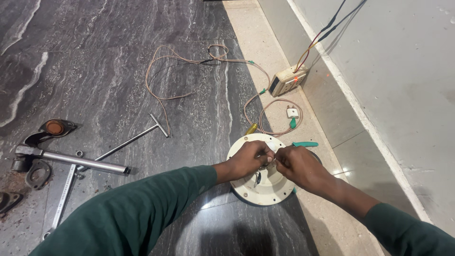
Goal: The person connects wires to a ceiling light fixture using a yellow-handled screwdriver. They tighten terminal screws and adjust the internal wiring while the fixture rests on the floor.
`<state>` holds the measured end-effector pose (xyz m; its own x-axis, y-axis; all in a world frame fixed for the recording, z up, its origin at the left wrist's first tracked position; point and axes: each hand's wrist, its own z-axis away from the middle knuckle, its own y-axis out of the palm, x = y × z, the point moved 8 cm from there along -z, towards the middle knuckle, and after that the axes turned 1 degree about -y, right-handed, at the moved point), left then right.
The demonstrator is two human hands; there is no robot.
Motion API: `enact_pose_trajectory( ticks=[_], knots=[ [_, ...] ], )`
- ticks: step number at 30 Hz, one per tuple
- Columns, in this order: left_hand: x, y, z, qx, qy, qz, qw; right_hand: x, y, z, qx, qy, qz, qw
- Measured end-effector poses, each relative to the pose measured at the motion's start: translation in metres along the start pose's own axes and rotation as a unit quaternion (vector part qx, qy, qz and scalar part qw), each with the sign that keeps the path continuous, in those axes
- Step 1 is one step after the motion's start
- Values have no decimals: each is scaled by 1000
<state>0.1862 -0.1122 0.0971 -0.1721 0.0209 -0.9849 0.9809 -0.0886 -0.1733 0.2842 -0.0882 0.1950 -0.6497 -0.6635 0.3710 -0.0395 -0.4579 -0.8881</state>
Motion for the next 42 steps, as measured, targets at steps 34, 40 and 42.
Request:
enact_pose_trajectory(
  ticks=[34,40,42],
  knots=[
    [5,7,2,17,-23,107,994,-49,32,-1,-13,144,-312,939],
    [19,10,-1,24,-25,140,990,-23,7,2,-88,59,-139,985],
    [20,9,-1,24,-23,130,991,-13,1,3,-97,24,-89,991]
  ],
)
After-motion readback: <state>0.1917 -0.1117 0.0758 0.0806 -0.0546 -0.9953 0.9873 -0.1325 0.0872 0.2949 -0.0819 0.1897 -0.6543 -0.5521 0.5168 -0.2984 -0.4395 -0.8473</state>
